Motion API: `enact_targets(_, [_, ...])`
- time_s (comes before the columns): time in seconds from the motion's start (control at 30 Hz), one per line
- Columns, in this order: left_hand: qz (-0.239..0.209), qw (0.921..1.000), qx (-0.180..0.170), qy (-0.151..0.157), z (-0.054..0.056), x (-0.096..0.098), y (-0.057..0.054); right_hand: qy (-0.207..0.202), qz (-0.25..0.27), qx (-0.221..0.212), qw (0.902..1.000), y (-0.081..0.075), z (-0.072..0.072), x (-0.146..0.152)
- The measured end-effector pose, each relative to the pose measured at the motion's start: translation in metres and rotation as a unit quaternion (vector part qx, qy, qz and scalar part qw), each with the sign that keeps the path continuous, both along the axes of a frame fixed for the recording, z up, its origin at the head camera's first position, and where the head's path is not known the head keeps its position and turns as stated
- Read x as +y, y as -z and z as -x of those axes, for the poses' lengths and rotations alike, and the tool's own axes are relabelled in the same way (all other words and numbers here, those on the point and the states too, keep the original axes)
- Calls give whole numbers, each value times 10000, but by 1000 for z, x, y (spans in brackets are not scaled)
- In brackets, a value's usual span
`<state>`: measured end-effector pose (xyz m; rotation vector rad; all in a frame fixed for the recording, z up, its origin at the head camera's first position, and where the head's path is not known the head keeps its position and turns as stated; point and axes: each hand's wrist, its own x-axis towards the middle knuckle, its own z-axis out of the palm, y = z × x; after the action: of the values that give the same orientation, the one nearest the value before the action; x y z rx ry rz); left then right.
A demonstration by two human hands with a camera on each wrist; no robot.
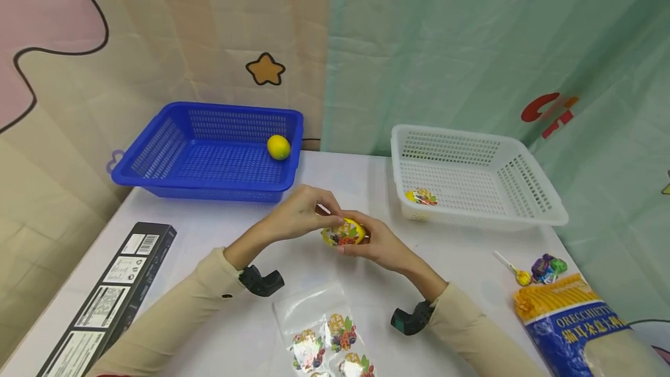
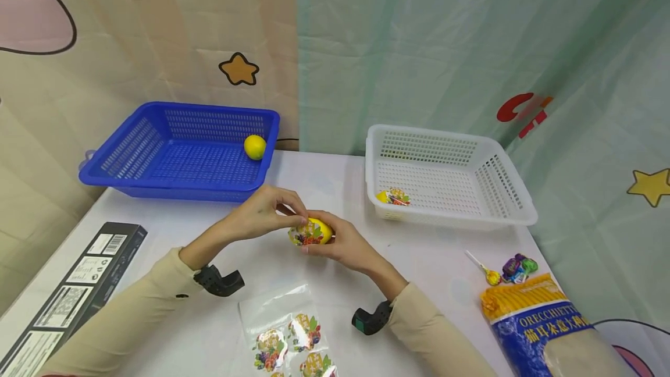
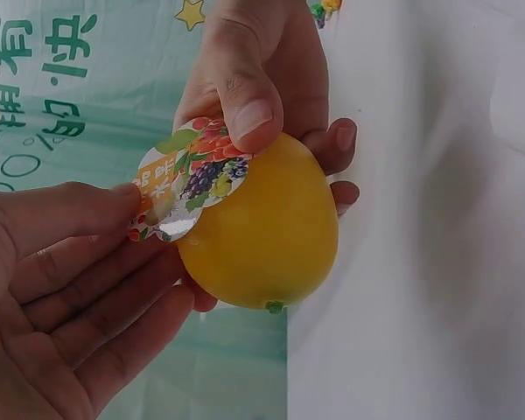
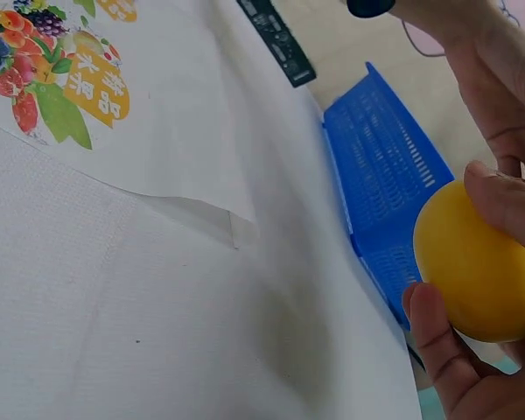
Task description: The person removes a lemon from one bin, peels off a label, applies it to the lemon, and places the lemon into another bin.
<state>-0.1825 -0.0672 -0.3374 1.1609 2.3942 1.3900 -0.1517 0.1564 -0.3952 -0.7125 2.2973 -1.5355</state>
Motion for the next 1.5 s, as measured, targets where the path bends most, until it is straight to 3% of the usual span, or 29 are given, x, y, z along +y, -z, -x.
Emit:
enact_targets(0.33, [140, 9988, 458, -83, -1, 3, 3, 17, -90, 15, 10000, 0, -3, -1])
enact_targets(0.63, [377, 9989, 226, -190, -2, 4, 2, -43, -56, 78, 9999, 1, -5, -4])
enact_targets(1.03, [428, 9985, -113, -329, -5, 3, 2, -67, -95, 6, 9999, -9, -9, -2])
enact_targets(1.5, [96, 9990, 326, 274, -4, 0, 10, 121, -77, -38, 9999, -8, -12, -2])
